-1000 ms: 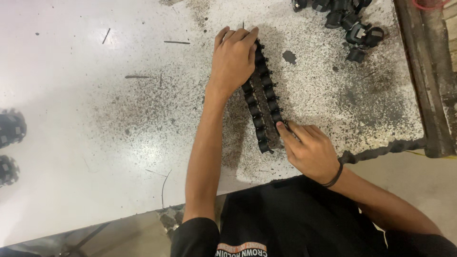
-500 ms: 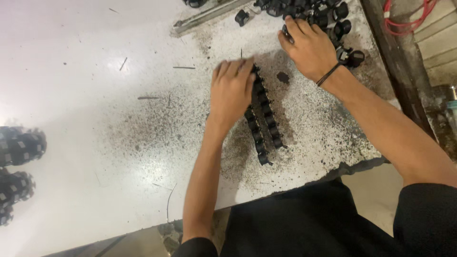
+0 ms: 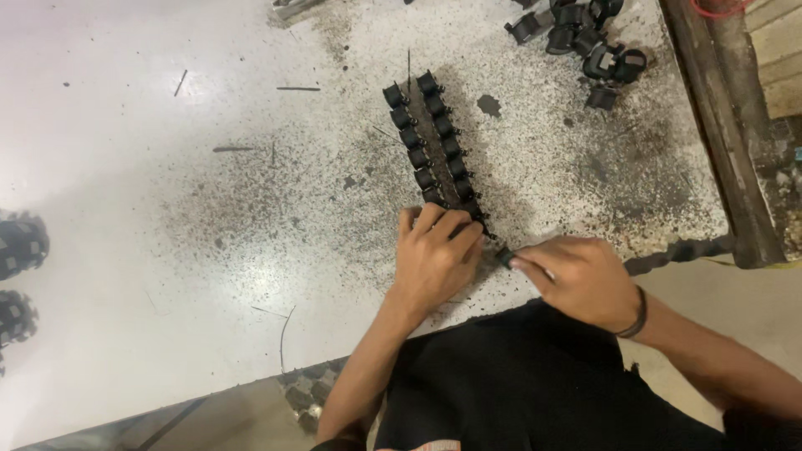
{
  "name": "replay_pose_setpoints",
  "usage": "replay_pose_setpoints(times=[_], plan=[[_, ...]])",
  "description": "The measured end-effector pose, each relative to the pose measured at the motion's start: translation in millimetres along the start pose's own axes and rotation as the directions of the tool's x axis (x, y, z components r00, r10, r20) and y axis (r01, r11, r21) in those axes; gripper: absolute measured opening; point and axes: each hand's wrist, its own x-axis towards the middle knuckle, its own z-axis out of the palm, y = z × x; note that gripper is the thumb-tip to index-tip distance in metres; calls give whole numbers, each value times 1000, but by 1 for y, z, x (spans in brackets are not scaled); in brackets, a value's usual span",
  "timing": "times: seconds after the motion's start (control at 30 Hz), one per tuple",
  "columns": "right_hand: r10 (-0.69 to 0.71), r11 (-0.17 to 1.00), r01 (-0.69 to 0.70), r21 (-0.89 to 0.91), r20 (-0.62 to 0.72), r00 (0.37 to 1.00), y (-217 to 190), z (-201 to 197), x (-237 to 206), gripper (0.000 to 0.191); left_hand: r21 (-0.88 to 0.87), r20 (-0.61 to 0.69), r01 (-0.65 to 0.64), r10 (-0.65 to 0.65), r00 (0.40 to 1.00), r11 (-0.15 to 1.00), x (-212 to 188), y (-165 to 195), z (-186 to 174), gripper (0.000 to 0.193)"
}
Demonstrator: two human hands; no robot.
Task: The person tests rows of black cylindrical electronic components on a workbench using a probe tool with a red wire, gathers components from a plastic tray, and arranges them into neat rows on the bench. The person then uses a soldering iron to work on the terminals of the arranged components.
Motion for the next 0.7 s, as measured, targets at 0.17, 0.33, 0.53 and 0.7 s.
replay_pose_setpoints(times=[0.17,0.33,0.53,0.7], plan=[[-113,994,113,-10,-194,974,3,46,-22,12,-19,-5,15,-15,1000,1000,-2,3,0,12],[-147,983,134,-128,-104,984,4,36,-5,19,16,-16,2,-2,1000,1000,-1,9,-1,14],[-321,778,111,-619,-238,917,64,-12,101,11,112,-48,-44,49,998,993,-6,14,-8,18],[-312,494,24,-869,-151,938,136,-12,162,29,74,-87,-5,11,996,997,21,-21,-22,8]])
